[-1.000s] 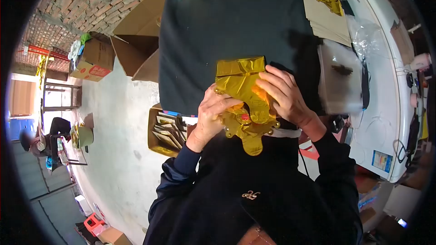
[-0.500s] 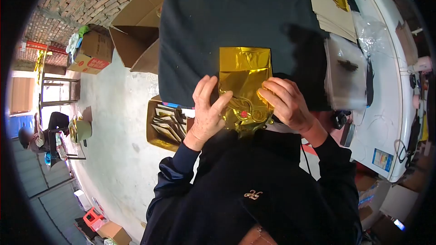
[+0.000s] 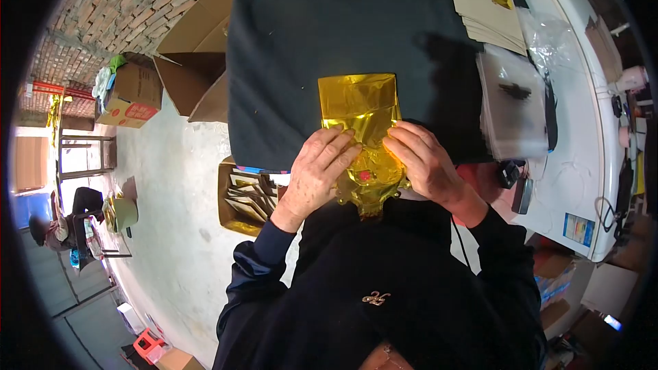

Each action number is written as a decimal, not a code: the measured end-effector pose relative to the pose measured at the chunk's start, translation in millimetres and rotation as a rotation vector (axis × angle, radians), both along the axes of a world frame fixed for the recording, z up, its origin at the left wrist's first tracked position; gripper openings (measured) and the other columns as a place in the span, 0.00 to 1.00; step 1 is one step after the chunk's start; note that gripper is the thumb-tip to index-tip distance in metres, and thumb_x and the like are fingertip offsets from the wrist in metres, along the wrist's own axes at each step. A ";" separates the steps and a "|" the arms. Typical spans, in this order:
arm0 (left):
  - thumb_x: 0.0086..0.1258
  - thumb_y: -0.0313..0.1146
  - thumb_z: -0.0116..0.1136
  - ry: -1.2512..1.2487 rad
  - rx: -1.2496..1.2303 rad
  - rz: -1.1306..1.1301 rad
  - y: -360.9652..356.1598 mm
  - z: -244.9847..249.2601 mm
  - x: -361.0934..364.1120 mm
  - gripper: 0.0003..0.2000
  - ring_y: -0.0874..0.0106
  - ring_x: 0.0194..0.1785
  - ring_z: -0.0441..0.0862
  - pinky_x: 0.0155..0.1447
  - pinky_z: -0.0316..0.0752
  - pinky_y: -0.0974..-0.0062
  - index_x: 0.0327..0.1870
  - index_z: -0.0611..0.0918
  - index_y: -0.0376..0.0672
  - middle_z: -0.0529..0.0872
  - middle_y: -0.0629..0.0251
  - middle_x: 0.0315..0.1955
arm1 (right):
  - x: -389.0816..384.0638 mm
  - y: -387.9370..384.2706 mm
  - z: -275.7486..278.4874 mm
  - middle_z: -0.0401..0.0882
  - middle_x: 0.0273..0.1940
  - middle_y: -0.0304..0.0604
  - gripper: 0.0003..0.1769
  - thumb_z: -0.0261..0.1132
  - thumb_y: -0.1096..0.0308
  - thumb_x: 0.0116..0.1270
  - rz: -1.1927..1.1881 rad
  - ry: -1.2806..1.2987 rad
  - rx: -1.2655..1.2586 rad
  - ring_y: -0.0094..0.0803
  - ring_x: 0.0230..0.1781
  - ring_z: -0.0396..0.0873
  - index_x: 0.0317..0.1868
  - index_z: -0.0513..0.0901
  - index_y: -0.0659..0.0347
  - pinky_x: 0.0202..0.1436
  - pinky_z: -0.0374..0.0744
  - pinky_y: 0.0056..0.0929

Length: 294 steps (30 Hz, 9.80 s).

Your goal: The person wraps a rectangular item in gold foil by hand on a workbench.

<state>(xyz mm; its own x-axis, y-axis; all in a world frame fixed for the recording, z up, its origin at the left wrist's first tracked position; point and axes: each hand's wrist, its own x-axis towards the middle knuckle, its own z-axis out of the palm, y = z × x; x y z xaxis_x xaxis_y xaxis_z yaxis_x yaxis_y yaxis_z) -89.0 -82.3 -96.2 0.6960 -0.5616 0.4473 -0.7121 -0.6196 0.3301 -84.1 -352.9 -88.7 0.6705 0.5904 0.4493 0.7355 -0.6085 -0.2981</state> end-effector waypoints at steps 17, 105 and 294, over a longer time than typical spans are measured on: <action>0.49 0.33 0.68 -0.004 0.148 0.021 -10.2 0.0 -3.0 0.36 0.58 0.79 0.68 0.79 0.62 0.50 0.69 0.82 0.55 0.74 0.62 0.75 | 116.9 -3.9 -0.4 0.89 0.31 0.50 0.15 0.72 0.60 0.68 -0.372 0.630 0.355 0.41 0.32 0.89 0.39 0.87 0.67 0.39 0.83 0.36; 0.51 0.35 0.72 0.166 0.311 -0.002 -14.8 19.1 17.0 0.47 0.49 0.85 0.52 0.87 0.49 0.51 0.80 0.70 0.66 0.58 0.48 0.81 | 16.1 -45.8 24.8 0.59 0.81 0.44 0.40 0.57 0.72 0.65 0.130 0.230 -0.279 0.41 0.85 0.54 0.79 0.64 0.57 0.87 0.46 0.54; 0.77 0.70 0.38 0.138 0.353 -0.016 -29.5 15.3 60.3 0.39 0.55 0.85 0.54 0.86 0.45 0.49 0.82 0.65 0.55 0.60 0.53 0.82 | 28.1 21.9 6.7 0.80 0.32 0.47 0.12 0.68 0.63 0.70 -0.464 0.331 -0.030 0.47 0.36 0.82 0.32 0.78 0.60 0.42 0.78 0.47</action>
<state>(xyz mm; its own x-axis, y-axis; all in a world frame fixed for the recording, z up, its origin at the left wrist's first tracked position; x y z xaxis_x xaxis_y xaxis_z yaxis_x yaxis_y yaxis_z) -28.7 -111.7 -80.9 0.7260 -0.6759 0.1268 -0.6865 -0.7015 0.1915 -56.0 -330.9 -82.0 0.9648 0.2095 0.1592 0.2596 -0.8572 -0.4448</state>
